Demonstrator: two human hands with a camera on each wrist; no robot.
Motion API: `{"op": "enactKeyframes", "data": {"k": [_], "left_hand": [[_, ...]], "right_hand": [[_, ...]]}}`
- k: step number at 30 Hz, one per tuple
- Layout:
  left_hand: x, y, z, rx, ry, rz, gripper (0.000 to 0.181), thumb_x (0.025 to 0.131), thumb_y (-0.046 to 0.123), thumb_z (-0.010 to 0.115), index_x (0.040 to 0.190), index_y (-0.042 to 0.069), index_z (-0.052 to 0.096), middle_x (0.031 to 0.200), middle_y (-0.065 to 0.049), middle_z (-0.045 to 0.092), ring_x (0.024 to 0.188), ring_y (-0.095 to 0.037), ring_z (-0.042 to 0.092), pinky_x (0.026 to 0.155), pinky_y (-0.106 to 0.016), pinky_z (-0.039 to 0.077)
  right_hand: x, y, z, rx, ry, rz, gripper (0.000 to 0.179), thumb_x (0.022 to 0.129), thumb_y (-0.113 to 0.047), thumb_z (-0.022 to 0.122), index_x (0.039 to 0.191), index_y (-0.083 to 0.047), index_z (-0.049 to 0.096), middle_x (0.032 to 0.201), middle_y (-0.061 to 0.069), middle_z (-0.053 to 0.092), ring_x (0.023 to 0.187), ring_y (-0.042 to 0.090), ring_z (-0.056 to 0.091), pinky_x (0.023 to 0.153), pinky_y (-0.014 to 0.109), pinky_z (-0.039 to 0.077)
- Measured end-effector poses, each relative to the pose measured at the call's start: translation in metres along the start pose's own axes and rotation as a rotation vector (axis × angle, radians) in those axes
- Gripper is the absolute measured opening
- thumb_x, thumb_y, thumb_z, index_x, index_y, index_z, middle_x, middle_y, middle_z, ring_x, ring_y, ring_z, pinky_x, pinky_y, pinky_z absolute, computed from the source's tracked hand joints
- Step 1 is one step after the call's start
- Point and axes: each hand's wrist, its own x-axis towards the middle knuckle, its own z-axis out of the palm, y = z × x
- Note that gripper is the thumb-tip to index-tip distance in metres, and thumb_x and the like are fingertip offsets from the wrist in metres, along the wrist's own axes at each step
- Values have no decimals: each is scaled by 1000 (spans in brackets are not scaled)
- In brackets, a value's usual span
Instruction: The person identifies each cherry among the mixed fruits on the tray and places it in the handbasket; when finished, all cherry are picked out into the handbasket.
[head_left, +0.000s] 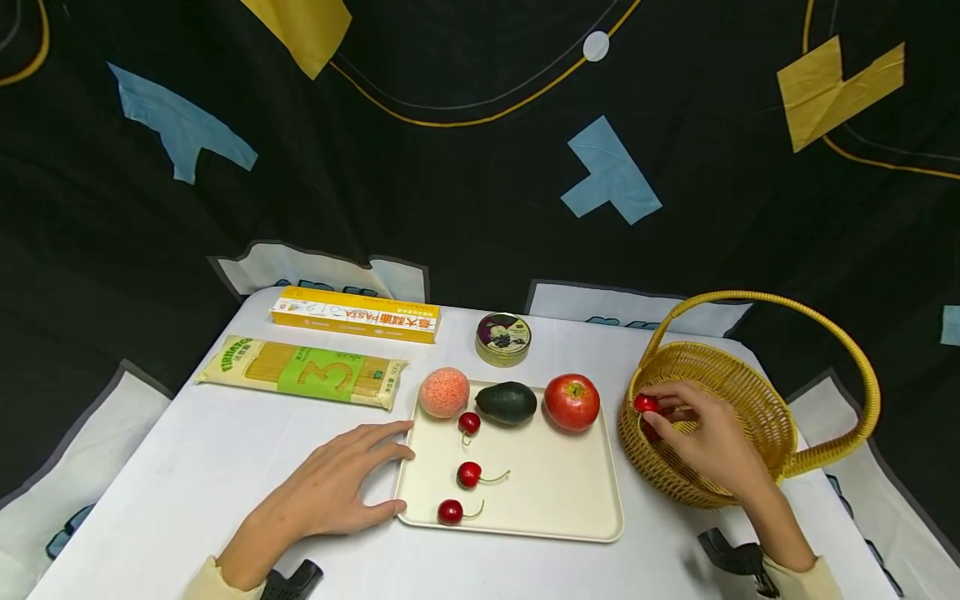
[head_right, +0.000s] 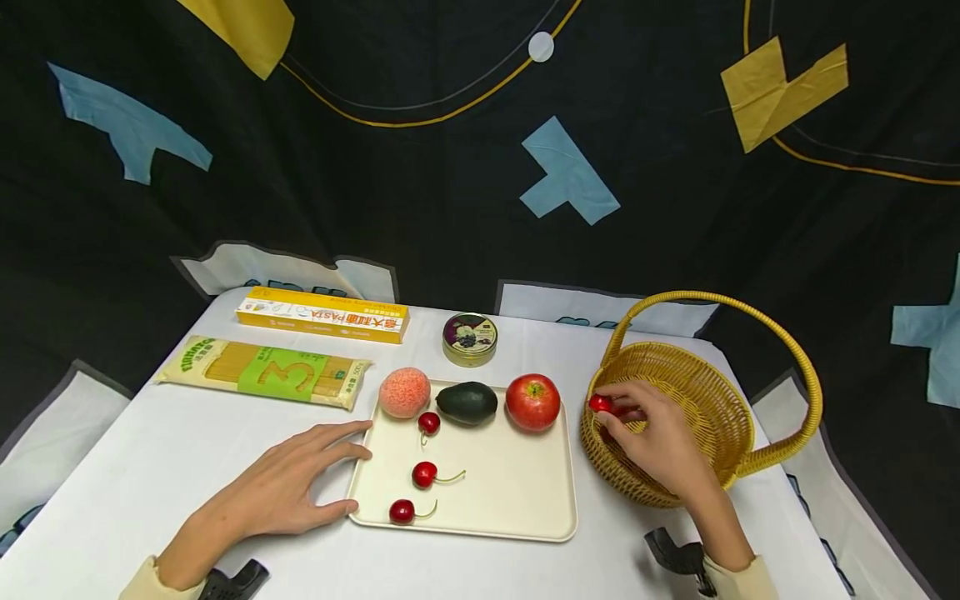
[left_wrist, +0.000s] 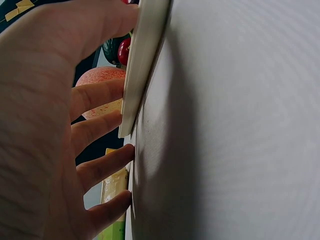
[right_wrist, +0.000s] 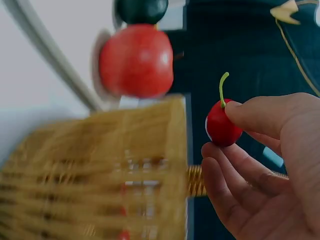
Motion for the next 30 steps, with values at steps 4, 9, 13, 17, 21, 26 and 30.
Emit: {"op": "enactKeyframes", "data": {"k": [4,9,13,17,21,26,30], "left_hand": [[0,0,1,-4,-4,-6,52,90,66,77,131,35,70,166,7,48,149,-25,50,121,-55,45],[0,-1,2,-15,1,0,52,89,63,79,131,34,70,166,7,48,149,-24,50,120,-56,45],[0,-1,2,-9,7,6,52,89,63,79,131,34,70,166,7,48,148,-24,50,120,-55,46],[-1,-2,2,-6,4,1,52,89,63,79,131,34,71,166,7,48,148,-24,50,120,-56,45],[-1,-1,2,-7,3,-8,52,89,63,79,131,35,71,166,7,48,148,-25,50,119,-57,46],[0,-1,1,-13,5,-2,51,89,62,80,131,34,71,165,7,48,148,-25,50,119,-56,46],[0,0,0,-13,10,6,51,88,61,81,130,33,71,165,7,49,148,-24,50,119,-55,46]], "right_hand": [[-5,15,-8,-30,24,30,39,87,-1,88,123,-10,75,113,8,75,94,26,75,78,11,59],[-12,35,-16,-77,24,73,38,88,-2,88,124,-6,74,114,14,75,96,34,75,76,12,58],[-14,50,-19,-91,4,113,37,89,-3,87,124,-3,74,116,19,74,97,37,74,76,8,55],[-13,60,-20,-85,-37,153,37,91,-3,85,125,-2,73,117,21,75,98,38,74,76,17,61],[-11,69,-22,-91,-102,221,37,94,-8,83,128,-1,71,122,24,73,103,43,74,82,45,68],[-10,82,-21,-102,-155,274,36,97,-10,80,129,1,70,125,28,70,107,49,73,87,62,64],[-8,90,-18,-130,-178,273,34,96,-9,80,126,3,70,122,27,69,106,48,72,86,63,63]]}}
